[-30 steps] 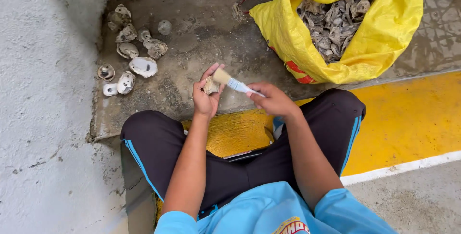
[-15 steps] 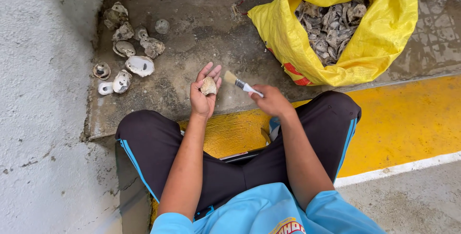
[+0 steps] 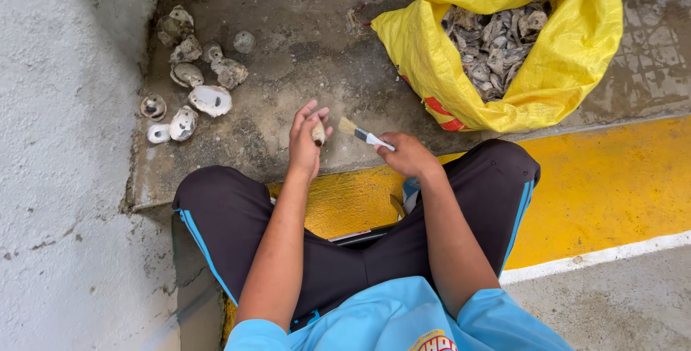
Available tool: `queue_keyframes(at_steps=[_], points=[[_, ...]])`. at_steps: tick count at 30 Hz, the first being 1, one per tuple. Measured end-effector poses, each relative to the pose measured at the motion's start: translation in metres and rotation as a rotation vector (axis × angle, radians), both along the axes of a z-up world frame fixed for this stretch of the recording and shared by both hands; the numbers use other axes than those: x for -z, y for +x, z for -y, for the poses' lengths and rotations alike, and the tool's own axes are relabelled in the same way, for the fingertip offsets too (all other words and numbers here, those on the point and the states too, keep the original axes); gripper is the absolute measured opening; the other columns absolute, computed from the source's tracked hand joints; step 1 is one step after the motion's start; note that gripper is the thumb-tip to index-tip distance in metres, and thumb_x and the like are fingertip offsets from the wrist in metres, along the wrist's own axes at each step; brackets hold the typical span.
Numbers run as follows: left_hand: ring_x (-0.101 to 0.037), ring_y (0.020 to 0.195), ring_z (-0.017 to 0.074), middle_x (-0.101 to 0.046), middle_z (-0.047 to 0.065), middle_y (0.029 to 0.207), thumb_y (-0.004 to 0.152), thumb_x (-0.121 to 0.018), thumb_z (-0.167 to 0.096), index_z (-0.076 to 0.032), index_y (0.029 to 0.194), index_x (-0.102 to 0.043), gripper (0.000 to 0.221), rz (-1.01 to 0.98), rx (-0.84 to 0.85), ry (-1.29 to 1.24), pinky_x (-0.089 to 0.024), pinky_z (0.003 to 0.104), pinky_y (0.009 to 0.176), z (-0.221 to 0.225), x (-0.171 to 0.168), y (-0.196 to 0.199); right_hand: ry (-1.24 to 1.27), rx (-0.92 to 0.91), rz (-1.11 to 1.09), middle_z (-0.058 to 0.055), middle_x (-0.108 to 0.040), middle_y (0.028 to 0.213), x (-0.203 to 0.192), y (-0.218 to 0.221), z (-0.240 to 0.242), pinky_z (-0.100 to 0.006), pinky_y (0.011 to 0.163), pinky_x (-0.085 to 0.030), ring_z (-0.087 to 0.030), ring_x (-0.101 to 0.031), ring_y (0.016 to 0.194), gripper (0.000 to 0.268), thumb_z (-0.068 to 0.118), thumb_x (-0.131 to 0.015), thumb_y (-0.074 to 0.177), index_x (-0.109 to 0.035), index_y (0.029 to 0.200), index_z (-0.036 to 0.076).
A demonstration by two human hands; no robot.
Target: Cleaning and brushing oyster shells individually using a small brush.
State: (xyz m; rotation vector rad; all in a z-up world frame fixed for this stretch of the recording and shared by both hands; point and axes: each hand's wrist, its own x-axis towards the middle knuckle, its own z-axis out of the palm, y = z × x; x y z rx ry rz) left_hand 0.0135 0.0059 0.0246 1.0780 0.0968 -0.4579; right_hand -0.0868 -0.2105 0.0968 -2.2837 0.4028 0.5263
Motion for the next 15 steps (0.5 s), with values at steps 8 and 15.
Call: queue_keyframes(at_steps=[8,15], points=[[-0.071,0.102,0.0220,-0.073,0.010,0.116,0.094,-0.073,-0.029,-0.015,0.124,-0.067,0.034,0.301,0.201,0.744,-0.060,0.039,0.088,0.002,0.015,-0.012,-0.113,0.024,0.019,-0.024,-0.073,0.108,0.044,0.006,0.013,-0.047,0.092,-0.053,-0.040,-0.070,0.104,0.039,0.031,-0.064,0.093,-0.070,0.125,0.009],[-0.064,0.129,0.0354,-0.057,0.020,0.143,0.091,-0.066,-0.055,-0.009,0.151,-0.040,0.080,0.219,-0.211,0.861,-0.055,0.049,0.108,-0.044,-0.063,0.024,-0.179,0.061,0.231,-0.035,-0.047,0.142,0.036,0.012,0.007,-0.056,0.091,-0.048,-0.050,-0.057,0.117,0.072,0.030,-0.076,0.090,-0.046,0.151,0.006]])
